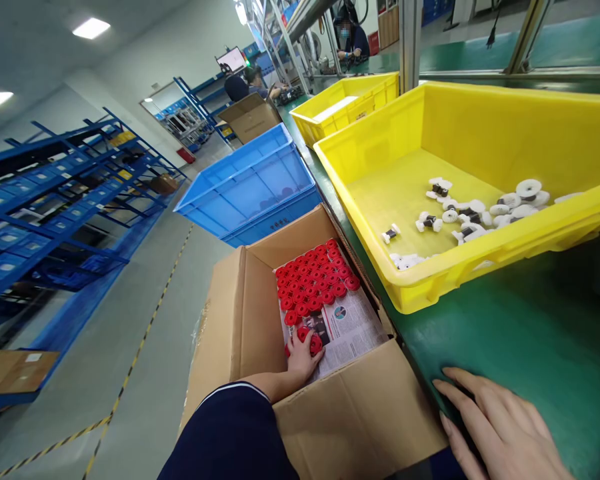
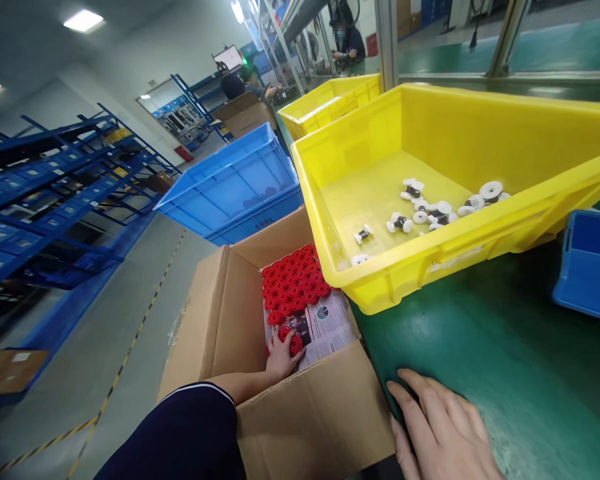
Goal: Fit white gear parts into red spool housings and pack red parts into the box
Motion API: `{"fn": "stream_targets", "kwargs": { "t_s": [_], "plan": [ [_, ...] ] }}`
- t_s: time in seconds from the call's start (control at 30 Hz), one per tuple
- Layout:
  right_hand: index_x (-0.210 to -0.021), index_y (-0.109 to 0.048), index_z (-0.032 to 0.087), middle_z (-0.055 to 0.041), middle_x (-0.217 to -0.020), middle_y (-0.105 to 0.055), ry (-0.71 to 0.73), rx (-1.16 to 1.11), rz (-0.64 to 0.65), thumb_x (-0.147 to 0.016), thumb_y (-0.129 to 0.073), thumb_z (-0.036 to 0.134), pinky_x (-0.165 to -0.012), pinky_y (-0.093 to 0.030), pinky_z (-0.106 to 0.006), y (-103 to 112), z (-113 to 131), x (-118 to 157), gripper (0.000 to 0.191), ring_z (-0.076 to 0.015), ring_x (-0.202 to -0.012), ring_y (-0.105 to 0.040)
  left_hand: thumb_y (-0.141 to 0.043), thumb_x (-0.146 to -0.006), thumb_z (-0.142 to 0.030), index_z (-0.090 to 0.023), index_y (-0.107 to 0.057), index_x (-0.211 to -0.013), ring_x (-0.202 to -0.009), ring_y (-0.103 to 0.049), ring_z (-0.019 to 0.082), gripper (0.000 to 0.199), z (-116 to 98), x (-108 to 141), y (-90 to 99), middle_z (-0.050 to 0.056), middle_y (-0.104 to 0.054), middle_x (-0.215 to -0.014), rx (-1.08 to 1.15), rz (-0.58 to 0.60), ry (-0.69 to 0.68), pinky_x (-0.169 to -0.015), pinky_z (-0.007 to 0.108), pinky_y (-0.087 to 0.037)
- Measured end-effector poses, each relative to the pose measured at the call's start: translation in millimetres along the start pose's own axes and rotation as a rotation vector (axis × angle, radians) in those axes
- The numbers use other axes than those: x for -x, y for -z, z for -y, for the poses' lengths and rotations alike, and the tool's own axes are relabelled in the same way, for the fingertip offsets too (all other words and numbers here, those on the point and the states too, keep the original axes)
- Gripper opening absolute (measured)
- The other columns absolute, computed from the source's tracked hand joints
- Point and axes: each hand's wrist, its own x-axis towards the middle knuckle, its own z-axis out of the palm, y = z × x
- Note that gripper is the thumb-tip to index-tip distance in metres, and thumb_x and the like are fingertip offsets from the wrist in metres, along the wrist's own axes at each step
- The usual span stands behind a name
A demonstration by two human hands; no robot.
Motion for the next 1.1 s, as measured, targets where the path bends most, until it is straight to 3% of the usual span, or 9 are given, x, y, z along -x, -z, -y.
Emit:
{"fn": "stream_targets", "kwargs": {
  "t_s": [0.33,0.53,0.87,1.1],
  "plan": [
    [-0.120,-0.063,0.021,-0.0092,-0.120,-0.064,-0.002,0.015,0.009,-0.100,-0.042,0.042,-0.085,-0.043,-0.037,1.2,0.1,2.3,0.036,-0.0242,-0.104,-0.061,-0.072,-0.084,-0.042,-0.023,-0.049,-0.139,-0.141,-0.028,0.038,0.062,5.2,-13.8,21.0,0.010,-0.018,-0.162,-0.002,0.121,-0.096,-0.110,0.058,-0.034],
    [-0.126,-0.059,0.022,-0.0096,-0.126,-0.061,-0.012,0.028,0.050,-0.098,-0.045,0.044,-0.090,-0.043,-0.040,1.8,0.9,5.6,0.038,-0.0269,-0.111,-0.059,-0.068,-0.090,-0.036,-0.020,-0.054,-0.134,-0.132,-0.044,0.033,0.049,7.0,-27.5,34.7,0.012,-0.038,-0.152,0.044,0.234,-0.153,-0.107,0.058,-0.039],
    [-0.121,-0.059,0.019,-0.0118,-0.121,-0.061,0.022,0.032,-0.016,-0.100,-0.043,0.040,-0.091,-0.043,-0.042,12.2,7.0,-2.2,0.034,-0.0266,-0.109,-0.059,-0.068,-0.090,-0.034,-0.018,-0.061,-0.122,-0.126,-0.051,0.032,0.037,6.9,-18.8,50.3,0.008,-0.052,-0.138,0.206,0.195,-0.243,-0.103,0.051,-0.046],
    [-0.122,-0.059,0.020,-0.0114,-0.122,-0.060,-0.003,0.030,0.011,-0.100,-0.045,0.039,-0.091,-0.044,-0.042,9.6,7.1,0.8,0.032,-0.0268,-0.112,-0.058,-0.066,-0.092,-0.033,-0.017,-0.060,-0.123,-0.122,-0.054,0.029,0.035,-8.7,-12.7,63.6,0.010,-0.053,-0.136,0.432,0.220,-0.162,-0.102,0.052,-0.047]
  ]
}}
